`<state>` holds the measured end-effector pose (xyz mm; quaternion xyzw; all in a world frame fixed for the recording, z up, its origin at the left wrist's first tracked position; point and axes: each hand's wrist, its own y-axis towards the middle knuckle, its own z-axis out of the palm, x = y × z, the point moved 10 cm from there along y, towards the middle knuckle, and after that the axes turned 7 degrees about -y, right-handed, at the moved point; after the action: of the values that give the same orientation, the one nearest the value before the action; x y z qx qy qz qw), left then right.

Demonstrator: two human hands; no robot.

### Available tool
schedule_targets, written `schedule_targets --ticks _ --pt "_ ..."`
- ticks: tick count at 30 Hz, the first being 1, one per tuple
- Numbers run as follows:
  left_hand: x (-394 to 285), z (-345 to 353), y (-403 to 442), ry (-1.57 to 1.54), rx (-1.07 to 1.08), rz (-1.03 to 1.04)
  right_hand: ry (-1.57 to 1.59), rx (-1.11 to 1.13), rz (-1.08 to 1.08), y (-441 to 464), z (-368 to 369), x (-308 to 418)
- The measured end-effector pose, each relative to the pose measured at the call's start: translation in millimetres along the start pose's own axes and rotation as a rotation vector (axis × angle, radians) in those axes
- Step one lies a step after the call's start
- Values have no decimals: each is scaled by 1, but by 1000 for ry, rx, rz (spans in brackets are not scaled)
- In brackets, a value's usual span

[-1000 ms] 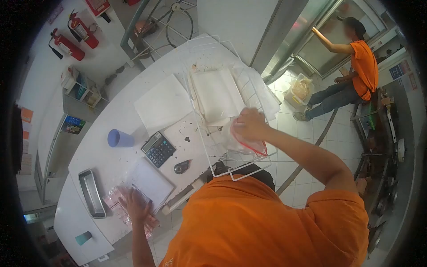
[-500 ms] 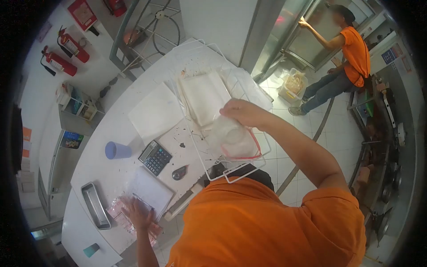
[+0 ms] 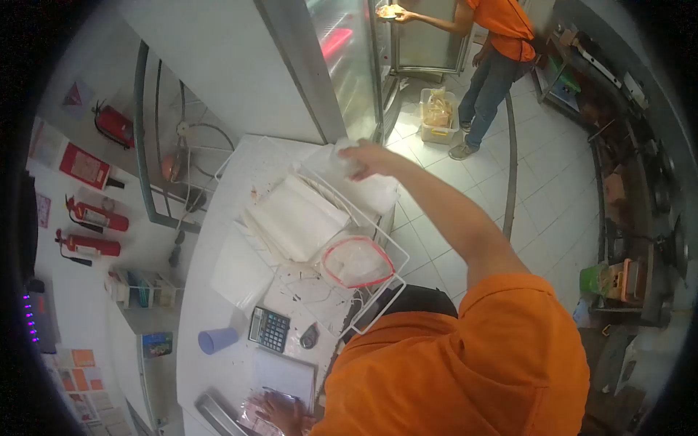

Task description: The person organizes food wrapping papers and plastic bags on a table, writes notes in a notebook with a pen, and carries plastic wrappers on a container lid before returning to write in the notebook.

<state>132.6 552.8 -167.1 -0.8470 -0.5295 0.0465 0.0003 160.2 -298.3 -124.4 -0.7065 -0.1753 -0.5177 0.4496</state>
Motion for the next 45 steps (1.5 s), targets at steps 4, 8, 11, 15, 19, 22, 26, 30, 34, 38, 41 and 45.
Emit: schedule_targets --ticks 4,8,11,15,19,22,26,30,34,38,41,45 --pt "3 4 0 26 -1 -16 -688 -140 203 17 -3 -58" --pt "-3 -5 2 -15 23 -36 -1149 -113 81 41 -13 -63" --pt "-10 -12 5 -23 53 -86 -1152 21 -67 86 -16 -93" --pt "6 5 1 2 67 -89 -1029 -596 -400 7 -3 24" --pt "-5 -13 7 -78 108 -164 -733 -264 -855 -83 112 123" --pt "2 -9 3 -75 68 -140 -1065 236 -901 -93 229 85" --pt "-2 -12 5 -51 92 -160 -1394 574 -628 -72 301 9" --pt "-1 -14 5 -70 87 -167 -1227 716 -442 -35 298 -21" --pt "-5 -17 5 -80 39 -137 -1087 503 -363 0 240 -9" --pt "-6 -23 8 -117 37 -145 -1117 340 -354 -42 208 91" --pt "-5 -21 5 -118 8 -119 -1305 546 -914 -21 246 45" --pt "-9 -23 8 -128 70 -141 -1601 475 -733 -68 290 17"
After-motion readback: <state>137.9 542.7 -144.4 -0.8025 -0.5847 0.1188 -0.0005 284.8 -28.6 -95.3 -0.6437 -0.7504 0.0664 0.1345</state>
